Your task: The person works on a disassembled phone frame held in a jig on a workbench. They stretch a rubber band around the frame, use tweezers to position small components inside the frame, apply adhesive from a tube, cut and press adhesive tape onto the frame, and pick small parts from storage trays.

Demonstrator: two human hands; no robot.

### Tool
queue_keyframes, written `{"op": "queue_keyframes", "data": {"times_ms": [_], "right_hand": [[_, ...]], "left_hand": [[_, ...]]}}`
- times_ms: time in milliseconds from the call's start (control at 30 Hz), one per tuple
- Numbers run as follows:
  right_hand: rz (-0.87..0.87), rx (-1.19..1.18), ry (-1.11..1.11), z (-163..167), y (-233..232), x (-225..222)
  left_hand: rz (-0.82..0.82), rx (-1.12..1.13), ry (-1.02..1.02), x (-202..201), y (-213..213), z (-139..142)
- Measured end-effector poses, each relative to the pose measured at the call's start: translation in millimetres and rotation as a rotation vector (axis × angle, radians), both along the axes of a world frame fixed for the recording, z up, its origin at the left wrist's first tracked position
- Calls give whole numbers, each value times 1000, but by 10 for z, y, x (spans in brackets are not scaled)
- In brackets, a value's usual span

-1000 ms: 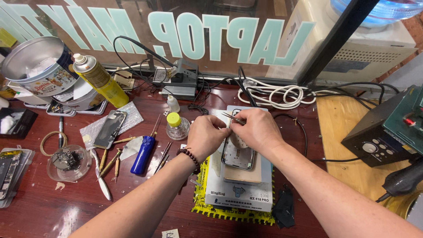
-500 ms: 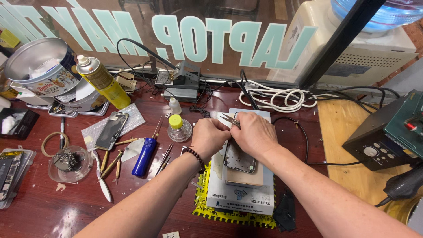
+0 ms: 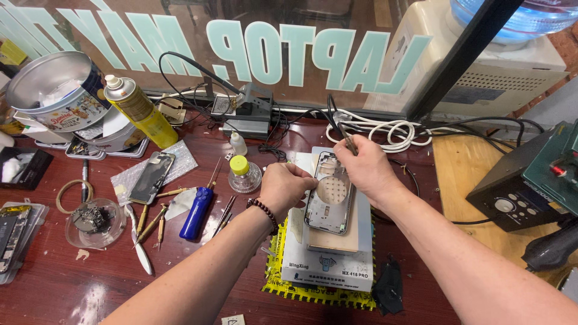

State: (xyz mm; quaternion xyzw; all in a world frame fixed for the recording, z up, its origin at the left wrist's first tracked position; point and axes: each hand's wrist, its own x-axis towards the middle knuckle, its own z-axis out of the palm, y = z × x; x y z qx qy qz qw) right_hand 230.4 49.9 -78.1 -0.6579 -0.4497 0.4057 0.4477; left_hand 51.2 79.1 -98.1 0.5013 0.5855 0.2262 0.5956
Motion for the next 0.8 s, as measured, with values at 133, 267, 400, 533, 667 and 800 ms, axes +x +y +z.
{"op": "queue_keyframes", "data": {"times_ms": [133, 267, 400, 533, 667, 800], "right_hand": [[-18, -13, 78, 40, -28, 30], [112, 114, -316, 104, -37, -55], [99, -33, -560, 127, 29, -198], [100, -110, -586, 66, 82, -183], [10, 57, -347, -33, 125, -105], [16, 111, 60, -38, 34, -4]], "left_hand": [[-13, -1, 12, 7, 21, 0], [-30, -1, 26, 2, 29, 5], [-37, 28, 42, 3, 24, 15], [-40, 28, 49, -1, 29, 26], [-46, 15, 59, 0, 38, 13], [-46, -37, -8, -14, 60, -22]]}}
